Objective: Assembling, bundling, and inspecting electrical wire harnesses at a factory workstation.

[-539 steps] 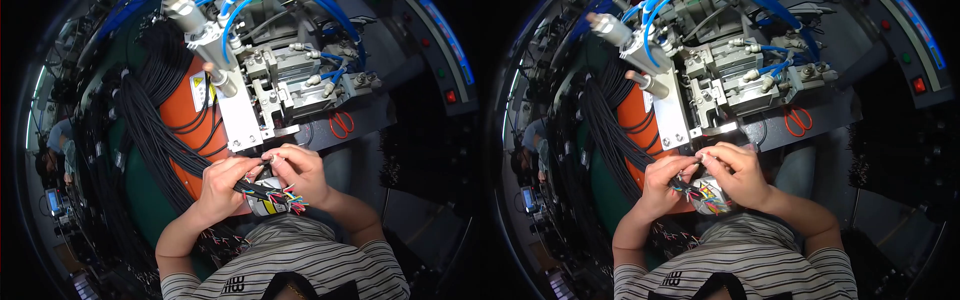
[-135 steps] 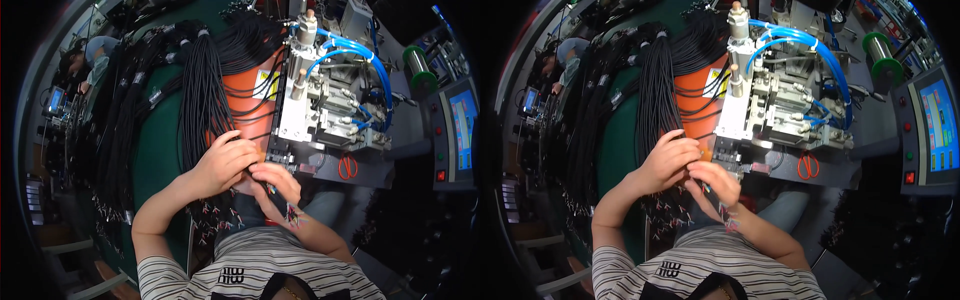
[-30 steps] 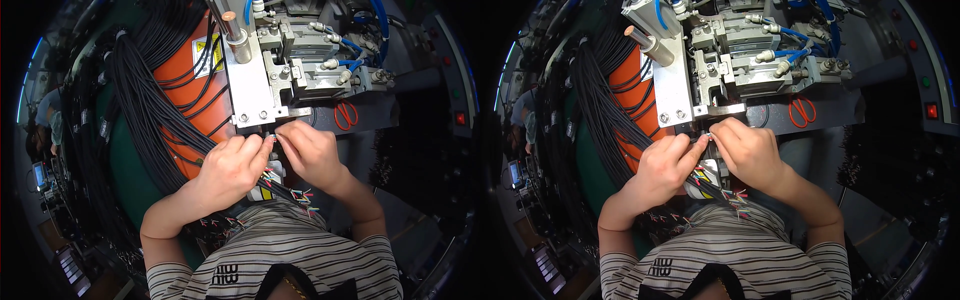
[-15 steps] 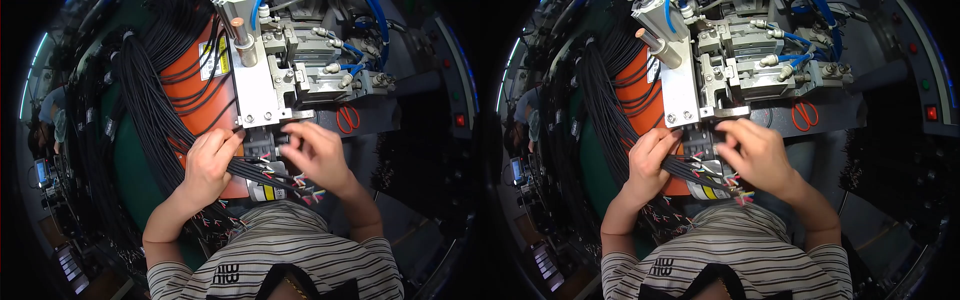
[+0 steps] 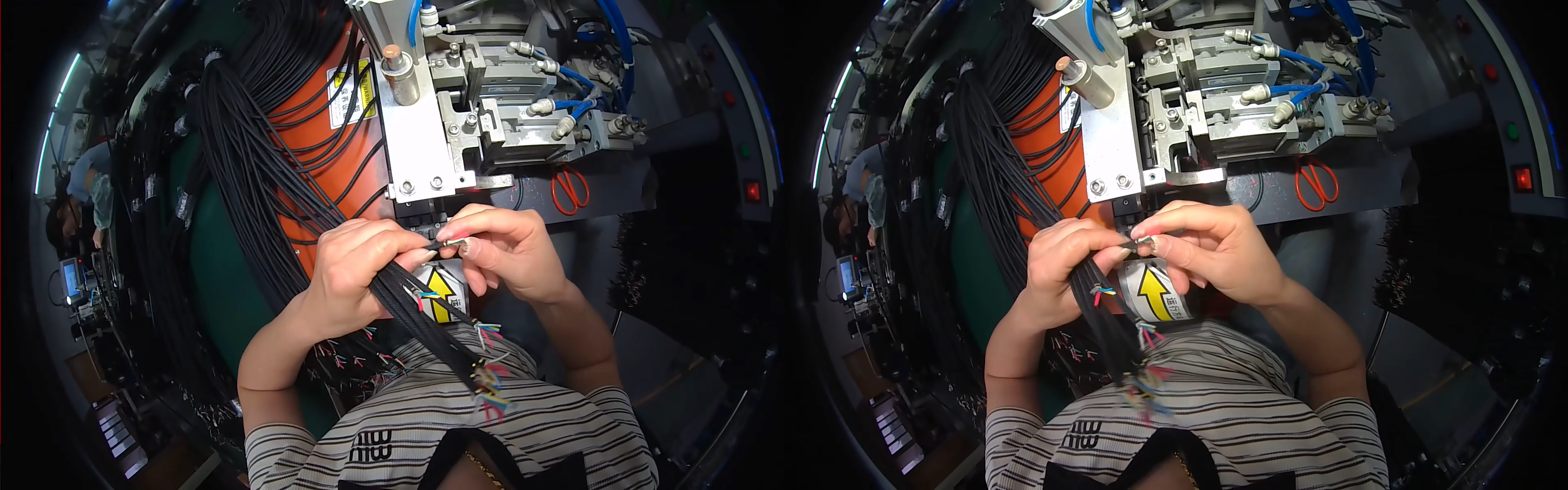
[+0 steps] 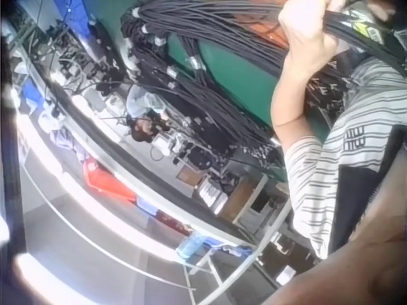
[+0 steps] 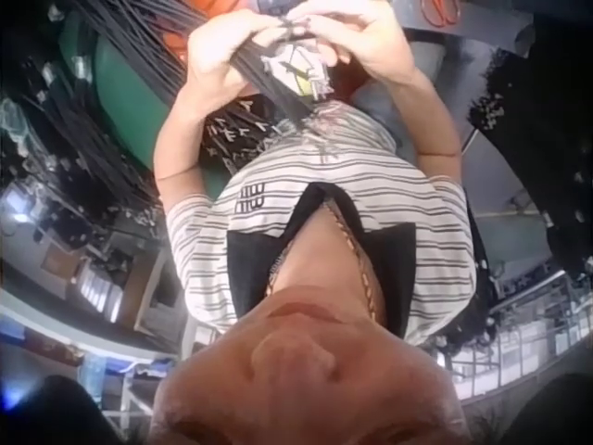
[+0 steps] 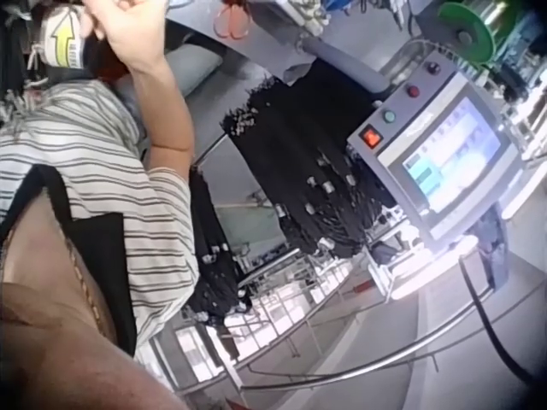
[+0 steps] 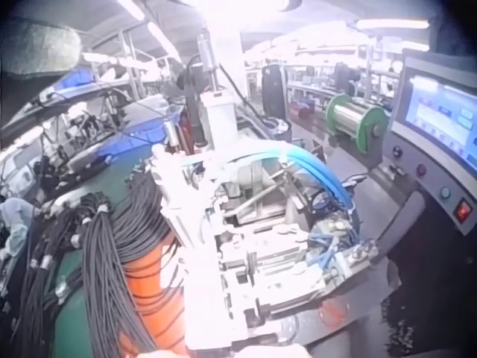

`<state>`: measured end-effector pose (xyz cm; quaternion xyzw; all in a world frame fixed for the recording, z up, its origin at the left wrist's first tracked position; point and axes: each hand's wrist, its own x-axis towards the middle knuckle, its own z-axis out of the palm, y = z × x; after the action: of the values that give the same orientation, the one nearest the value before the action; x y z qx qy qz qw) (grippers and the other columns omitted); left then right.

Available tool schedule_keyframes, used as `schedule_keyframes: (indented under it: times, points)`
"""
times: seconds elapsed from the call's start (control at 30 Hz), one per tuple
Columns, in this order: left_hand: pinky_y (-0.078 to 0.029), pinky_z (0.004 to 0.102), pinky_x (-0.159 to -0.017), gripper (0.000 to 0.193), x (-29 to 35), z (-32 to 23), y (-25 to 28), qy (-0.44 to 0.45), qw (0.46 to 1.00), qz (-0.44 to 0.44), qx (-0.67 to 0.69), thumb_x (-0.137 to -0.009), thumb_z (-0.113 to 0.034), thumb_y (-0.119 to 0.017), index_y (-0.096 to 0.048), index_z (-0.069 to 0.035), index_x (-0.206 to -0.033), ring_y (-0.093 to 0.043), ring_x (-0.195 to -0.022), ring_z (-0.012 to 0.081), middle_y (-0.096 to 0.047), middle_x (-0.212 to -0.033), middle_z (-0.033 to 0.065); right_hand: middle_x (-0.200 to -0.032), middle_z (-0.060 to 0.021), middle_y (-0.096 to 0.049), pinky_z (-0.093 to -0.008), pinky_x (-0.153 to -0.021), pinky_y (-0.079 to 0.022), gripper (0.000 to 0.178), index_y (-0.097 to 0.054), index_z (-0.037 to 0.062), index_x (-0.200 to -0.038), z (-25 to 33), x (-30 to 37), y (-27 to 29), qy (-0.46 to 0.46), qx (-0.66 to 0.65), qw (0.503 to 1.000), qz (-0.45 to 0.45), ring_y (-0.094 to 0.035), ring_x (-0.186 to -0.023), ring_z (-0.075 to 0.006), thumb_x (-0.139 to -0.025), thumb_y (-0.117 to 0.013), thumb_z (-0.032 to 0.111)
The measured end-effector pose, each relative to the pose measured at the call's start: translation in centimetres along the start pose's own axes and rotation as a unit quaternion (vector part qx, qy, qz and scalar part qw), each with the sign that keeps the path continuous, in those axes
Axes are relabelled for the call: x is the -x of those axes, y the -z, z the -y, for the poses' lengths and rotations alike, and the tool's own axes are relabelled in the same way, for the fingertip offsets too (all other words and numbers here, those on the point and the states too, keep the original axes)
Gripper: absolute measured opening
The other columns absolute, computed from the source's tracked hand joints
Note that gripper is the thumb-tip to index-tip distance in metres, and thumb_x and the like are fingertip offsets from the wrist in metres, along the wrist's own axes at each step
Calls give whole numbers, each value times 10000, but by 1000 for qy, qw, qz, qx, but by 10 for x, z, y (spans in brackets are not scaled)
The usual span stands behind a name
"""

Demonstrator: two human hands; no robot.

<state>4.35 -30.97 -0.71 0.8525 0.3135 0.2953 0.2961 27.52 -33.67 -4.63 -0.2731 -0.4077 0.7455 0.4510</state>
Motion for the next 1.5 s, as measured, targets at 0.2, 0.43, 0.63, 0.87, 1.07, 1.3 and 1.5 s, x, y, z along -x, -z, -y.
schedule_keyframes:
  times: [0.2,0.43,0.63,0.87,1.07,1.3,1.5]
  points:
    - [-466,323,-589,123,-7,12,2,30,989,54,134,-865,-82,-748,-697,14,-922,-640,-630,221,-684,-751,92,-1036,-96,-651,-176,-545,-469,241,-674,-54,-1165,-1,-10,1,23,-33,997,65,-647,-676,-94,-926,-655,-72]
    - [-459,343,-629,166,-7,16,-3,-2,995,55,88,-857,-78,-747,-707,9,-993,-668,-714,230,-698,-823,104,-1016,-83,-634,-179,-621,-503,161,-682,-47,-1023,-16,-7,0,87,70,994,2,-637,-722,-77,-872,-718,-88]
    - [-419,345,-590,335,0,-6,-25,-111,972,-25,-203,-764,-49,-712,-672,62,-1078,-602,-672,205,-608,-787,68,-946,-56,-650,-173,-569,-476,114,-664,-18,-920,-18,-1,-13,110,61,984,-129,-619,-687,-35,-866,-759,-49]
    - [-389,342,-558,310,-1,1,-27,-83,988,-30,-123,-708,-28,-737,-631,28,-994,-605,-624,230,-582,-729,72,-935,-79,-696,-180,-495,-441,223,-691,-62,-1132,-2,5,-3,-39,-99,992,-64,-633,-624,-86,-1031,-593,111]
    - [-402,349,-570,316,-2,10,-23,-50,999,-10,-17,-674,-39,-761,-623,-26,-959,-623,-636,243,-606,-735,45,-929,-73,-691,-177,-489,-447,180,-696,-62,-1130,-2,3,0,-16,-28,998,-54,-634,-621,-76,-1007,-604,32]
    - [-423,359,-547,110,-2,0,-30,-5,997,-17,-77,-831,-88,-723,-628,-37,-855,-641,-600,247,-630,-718,62,-805,-72,-625,-298,-445,-452,71,-662,17,-850,-7,-6,-6,235,481,834,-133,-618,-536,-147,-820,-723,39]
    - [-495,340,-606,373,3,-3,-24,-31,981,19,-189,-722,-59,-712,-674,38,-1081,-640,-705,253,-615,-892,103,-736,-85,-546,-390,-475,-481,113,-604,44,-767,-8,-4,-3,189,639,737,-117,-608,-542,-273,-824,-682,104]
